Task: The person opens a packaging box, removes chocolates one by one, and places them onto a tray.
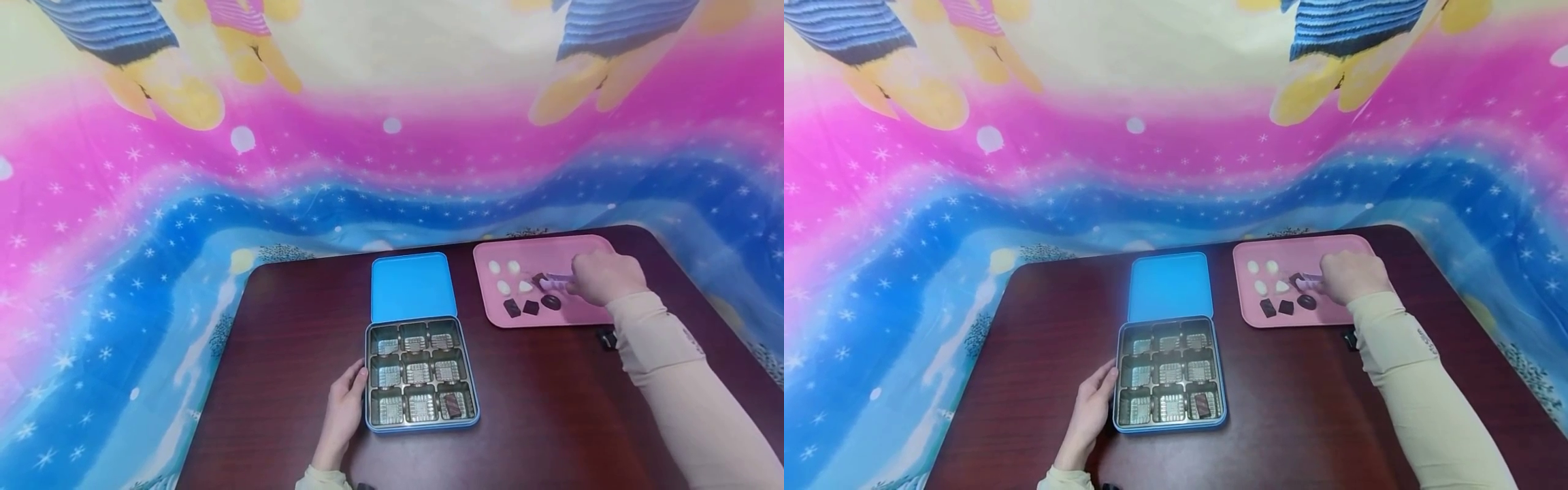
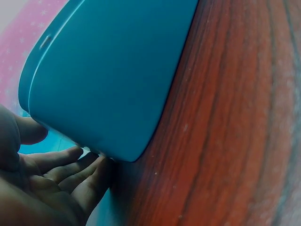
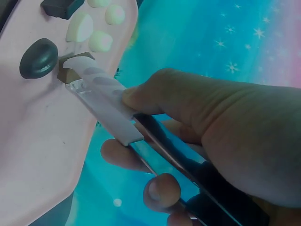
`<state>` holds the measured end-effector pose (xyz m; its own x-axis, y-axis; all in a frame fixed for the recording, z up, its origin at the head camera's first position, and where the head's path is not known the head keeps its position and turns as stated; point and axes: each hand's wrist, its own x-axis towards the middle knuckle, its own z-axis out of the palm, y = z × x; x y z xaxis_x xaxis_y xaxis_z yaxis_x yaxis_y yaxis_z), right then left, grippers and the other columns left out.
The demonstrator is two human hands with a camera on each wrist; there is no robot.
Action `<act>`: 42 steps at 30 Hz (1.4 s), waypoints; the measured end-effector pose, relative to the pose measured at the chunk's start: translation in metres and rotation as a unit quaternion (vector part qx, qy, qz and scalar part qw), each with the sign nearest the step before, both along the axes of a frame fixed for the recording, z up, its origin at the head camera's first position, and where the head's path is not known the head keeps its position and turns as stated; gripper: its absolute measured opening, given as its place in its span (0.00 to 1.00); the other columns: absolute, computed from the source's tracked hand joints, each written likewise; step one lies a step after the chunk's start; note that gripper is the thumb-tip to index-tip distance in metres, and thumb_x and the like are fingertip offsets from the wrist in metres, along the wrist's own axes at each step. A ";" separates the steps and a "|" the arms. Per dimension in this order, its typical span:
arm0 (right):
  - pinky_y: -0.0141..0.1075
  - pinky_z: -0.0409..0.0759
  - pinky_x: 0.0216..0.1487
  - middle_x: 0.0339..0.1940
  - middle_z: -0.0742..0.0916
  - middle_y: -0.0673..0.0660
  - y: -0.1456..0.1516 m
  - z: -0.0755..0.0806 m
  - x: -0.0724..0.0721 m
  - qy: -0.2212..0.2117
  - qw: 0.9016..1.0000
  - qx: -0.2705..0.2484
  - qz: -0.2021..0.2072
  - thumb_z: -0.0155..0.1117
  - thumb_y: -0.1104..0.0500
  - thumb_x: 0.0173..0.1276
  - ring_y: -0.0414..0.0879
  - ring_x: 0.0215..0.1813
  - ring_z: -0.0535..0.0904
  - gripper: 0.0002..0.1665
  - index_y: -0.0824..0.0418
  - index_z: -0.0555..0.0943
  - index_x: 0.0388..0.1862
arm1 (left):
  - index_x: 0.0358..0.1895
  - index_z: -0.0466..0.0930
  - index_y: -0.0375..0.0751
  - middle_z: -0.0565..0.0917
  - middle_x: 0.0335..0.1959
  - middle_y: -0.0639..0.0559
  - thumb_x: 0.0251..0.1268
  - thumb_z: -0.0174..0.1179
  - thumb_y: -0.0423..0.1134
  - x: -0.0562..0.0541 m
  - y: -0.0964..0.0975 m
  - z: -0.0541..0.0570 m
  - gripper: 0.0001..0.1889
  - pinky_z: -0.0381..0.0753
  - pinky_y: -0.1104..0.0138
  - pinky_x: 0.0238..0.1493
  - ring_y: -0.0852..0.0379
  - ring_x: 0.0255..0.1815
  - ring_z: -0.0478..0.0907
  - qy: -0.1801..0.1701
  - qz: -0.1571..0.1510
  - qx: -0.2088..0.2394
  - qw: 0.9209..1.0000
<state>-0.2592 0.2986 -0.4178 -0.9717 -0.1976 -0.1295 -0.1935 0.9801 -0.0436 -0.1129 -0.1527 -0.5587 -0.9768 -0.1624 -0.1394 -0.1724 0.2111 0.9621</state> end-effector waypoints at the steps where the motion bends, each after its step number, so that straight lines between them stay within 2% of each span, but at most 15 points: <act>1: 0.54 0.76 0.23 0.24 0.80 0.54 0.000 -0.001 0.000 -0.002 1.000 0.001 -0.002 0.73 0.51 0.63 0.52 0.28 0.74 0.14 0.60 0.82 0.30 | 0.69 0.70 0.26 0.76 0.66 0.34 0.80 0.52 0.43 0.000 0.000 0.000 0.26 0.64 0.46 0.73 0.42 0.72 0.67 0.000 -0.001 0.000 1.000; 16: 0.51 0.74 0.21 0.22 0.79 0.55 0.001 -0.006 0.003 0.002 1.000 0.002 -0.020 0.71 0.48 0.65 0.53 0.27 0.73 0.18 0.61 0.81 0.31 | 0.69 0.71 0.28 0.79 0.64 0.35 0.80 0.52 0.43 0.000 0.001 -0.001 0.25 0.66 0.47 0.72 0.43 0.70 0.69 -0.002 0.001 -0.005 1.000; 24: 0.53 0.75 0.21 0.23 0.82 0.57 0.001 0.000 0.007 0.020 1.000 0.003 -0.022 0.74 0.45 0.63 0.54 0.26 0.74 0.21 0.62 0.82 0.32 | 0.69 0.71 0.27 0.79 0.63 0.35 0.80 0.52 0.44 0.000 0.000 -0.001 0.25 0.66 0.46 0.71 0.42 0.69 0.70 0.001 0.003 -0.012 1.000; 29: 0.55 0.75 0.21 0.23 0.83 0.56 -0.001 0.002 0.008 0.029 0.999 0.001 -0.014 0.74 0.45 0.63 0.53 0.25 0.74 0.20 0.61 0.82 0.29 | 0.69 0.71 0.28 0.78 0.64 0.35 0.80 0.52 0.44 0.001 0.000 -0.002 0.26 0.66 0.46 0.72 0.43 0.70 0.70 -0.001 0.000 -0.011 1.000; 35: 0.51 0.73 0.19 0.19 0.79 0.51 -0.016 0.009 0.018 0.050 0.999 -0.018 0.011 0.74 0.45 0.62 0.49 0.24 0.72 0.17 0.55 0.82 0.26 | 0.69 0.71 0.28 0.79 0.64 0.36 0.80 0.52 0.44 0.002 0.001 -0.003 0.25 0.67 0.47 0.72 0.44 0.69 0.70 -0.006 0.000 -0.003 1.000; 37: 0.48 0.72 0.19 0.17 0.78 0.48 -0.026 0.014 0.024 0.069 0.997 -0.034 0.031 0.75 0.46 0.60 0.47 0.22 0.71 0.15 0.53 0.81 0.25 | 0.69 0.70 0.27 0.79 0.63 0.35 0.80 0.52 0.44 0.001 0.001 -0.003 0.26 0.67 0.47 0.71 0.43 0.69 0.70 -0.003 -0.001 -0.003 1.000; 42: 0.39 0.68 0.20 0.13 0.75 0.44 -0.057 0.024 0.042 0.159 0.976 -0.074 0.132 0.77 0.54 0.55 0.41 0.17 0.67 0.11 0.53 0.81 0.23 | 0.69 0.70 0.26 0.78 0.64 0.34 0.80 0.52 0.43 0.000 0.000 -0.001 0.26 0.67 0.47 0.71 0.43 0.69 0.70 0.004 -0.003 -0.007 1.000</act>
